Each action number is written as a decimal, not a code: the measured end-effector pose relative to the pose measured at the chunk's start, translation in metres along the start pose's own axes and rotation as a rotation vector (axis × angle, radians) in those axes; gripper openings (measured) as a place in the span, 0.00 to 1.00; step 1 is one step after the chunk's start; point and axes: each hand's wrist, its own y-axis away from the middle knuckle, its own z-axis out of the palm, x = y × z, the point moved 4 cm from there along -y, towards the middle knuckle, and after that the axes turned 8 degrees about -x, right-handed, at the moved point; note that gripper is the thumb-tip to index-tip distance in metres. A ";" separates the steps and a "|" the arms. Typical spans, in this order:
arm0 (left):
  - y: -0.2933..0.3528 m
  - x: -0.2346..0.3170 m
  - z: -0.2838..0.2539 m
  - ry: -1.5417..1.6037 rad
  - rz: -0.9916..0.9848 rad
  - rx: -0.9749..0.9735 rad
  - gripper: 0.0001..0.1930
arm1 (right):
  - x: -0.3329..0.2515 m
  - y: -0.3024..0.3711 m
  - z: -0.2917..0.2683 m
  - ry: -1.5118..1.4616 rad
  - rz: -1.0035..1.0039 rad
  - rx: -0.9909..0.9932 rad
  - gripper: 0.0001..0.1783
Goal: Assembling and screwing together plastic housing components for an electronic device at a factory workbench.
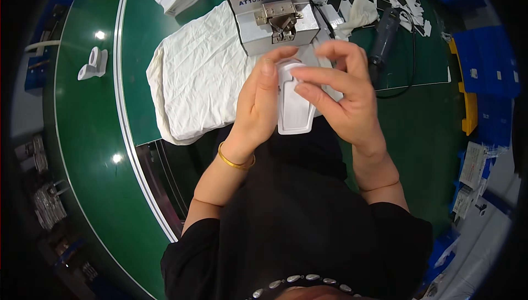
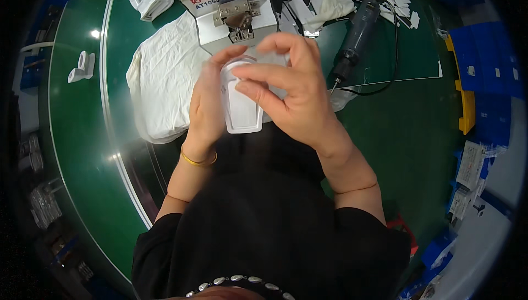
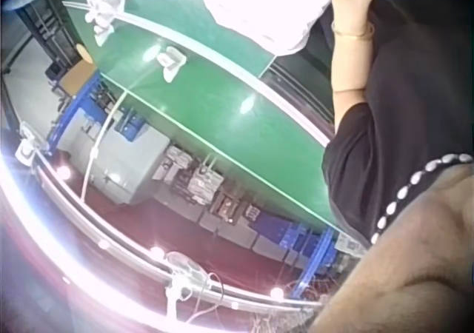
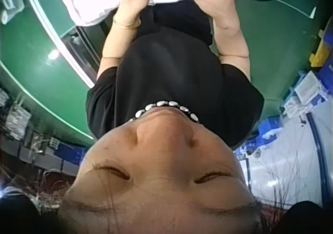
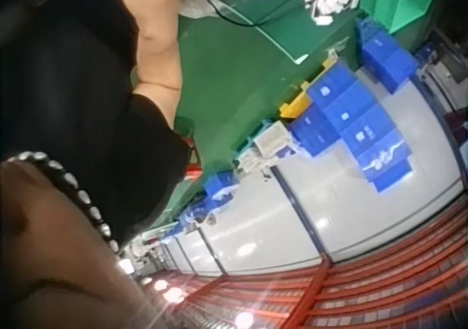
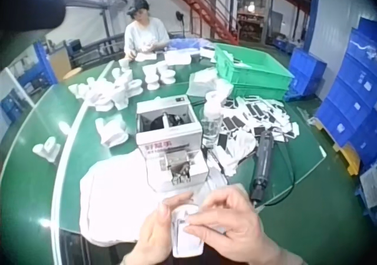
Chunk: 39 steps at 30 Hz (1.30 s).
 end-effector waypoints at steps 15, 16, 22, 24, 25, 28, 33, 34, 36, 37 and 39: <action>0.012 0.008 -0.014 0.002 0.123 -0.294 0.30 | 0.019 0.009 0.029 -0.924 0.330 -0.024 0.41; 0.013 0.006 -0.014 0.036 0.078 -0.282 0.33 | 0.021 0.009 0.028 -0.963 0.358 -0.045 0.41; 0.020 0.002 -0.005 -0.346 0.276 -0.257 0.57 | 0.029 0.011 0.021 -0.942 0.462 -0.024 0.37; 0.026 -0.001 -0.013 -0.454 0.278 -0.138 0.56 | 0.056 0.011 -0.012 -0.618 0.370 0.187 0.34; 0.028 -0.003 -0.015 -0.457 0.278 -0.134 0.56 | 0.071 0.011 -0.033 -0.337 0.479 0.356 0.35; 0.032 -0.005 -0.018 -0.276 0.247 -0.023 0.53 | 0.117 0.018 -0.086 0.466 0.854 0.472 0.46; 0.030 -0.027 -0.016 -0.377 0.192 -0.069 0.52 | 0.165 0.017 -0.107 0.520 1.034 0.378 0.54; 0.031 -0.027 -0.017 -0.375 0.194 -0.066 0.52 | 0.164 0.015 -0.108 0.537 1.088 0.329 0.54; 0.033 -0.025 -0.018 -0.425 0.188 -0.078 0.46 | 0.177 0.019 -0.106 0.393 1.076 0.325 0.50; 0.033 -0.024 -0.019 -0.421 0.193 -0.075 0.46 | 0.185 0.024 -0.104 0.251 1.063 0.317 0.46; 0.031 -0.023 -0.018 -0.403 0.217 -0.142 0.39 | 0.200 0.040 -0.107 -0.097 0.960 0.389 0.39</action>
